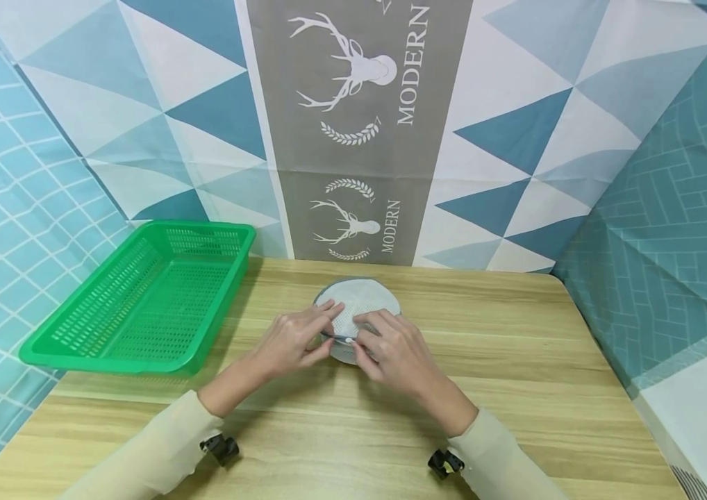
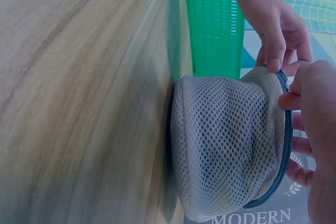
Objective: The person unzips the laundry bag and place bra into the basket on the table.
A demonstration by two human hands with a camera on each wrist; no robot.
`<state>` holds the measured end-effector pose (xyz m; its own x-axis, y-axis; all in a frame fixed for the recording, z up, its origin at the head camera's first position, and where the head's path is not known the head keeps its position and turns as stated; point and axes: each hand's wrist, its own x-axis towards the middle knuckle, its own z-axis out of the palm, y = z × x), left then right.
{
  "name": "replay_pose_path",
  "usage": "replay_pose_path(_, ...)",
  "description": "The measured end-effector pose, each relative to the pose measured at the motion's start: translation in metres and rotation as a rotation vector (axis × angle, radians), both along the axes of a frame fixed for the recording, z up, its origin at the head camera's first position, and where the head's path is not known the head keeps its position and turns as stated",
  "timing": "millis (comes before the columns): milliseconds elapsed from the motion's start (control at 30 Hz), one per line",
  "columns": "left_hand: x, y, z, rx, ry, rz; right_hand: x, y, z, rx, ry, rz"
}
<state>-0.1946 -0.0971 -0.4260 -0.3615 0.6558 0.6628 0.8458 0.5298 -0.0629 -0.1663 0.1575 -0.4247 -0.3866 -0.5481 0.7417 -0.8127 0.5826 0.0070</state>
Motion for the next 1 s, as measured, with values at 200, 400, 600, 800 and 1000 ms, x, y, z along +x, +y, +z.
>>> replay_pose_path(200, -0.0009, -0.0009, -0.0029, 0.007, -0.013, 0.003, 0.0004, 0.0019, -0.0010, 0.000, -0.010, -0.004)
replay_pose_path(400, -0.0010, -0.0020, -0.0043, 0.037, -0.020, -0.010, 0.0008, 0.0002, -0.0007, 0.003, -0.009, -0.011)
replay_pose_path(600, -0.0002, -0.0002, -0.0032, 0.035, -0.019, -0.007, 0.0009, -0.0022, -0.0008, -0.005, -0.001, -0.015)
replay_pose_path(800, 0.0009, 0.0026, -0.0013, -0.001, -0.030, 0.015, 0.0025, -0.0029, -0.0004, -0.012, -0.026, -0.029)
replay_pose_path(1000, 0.0009, 0.0017, -0.0011, -0.025, -0.001, 0.018, 0.0030, -0.0018, -0.0006, -0.024, -0.069, -0.021)
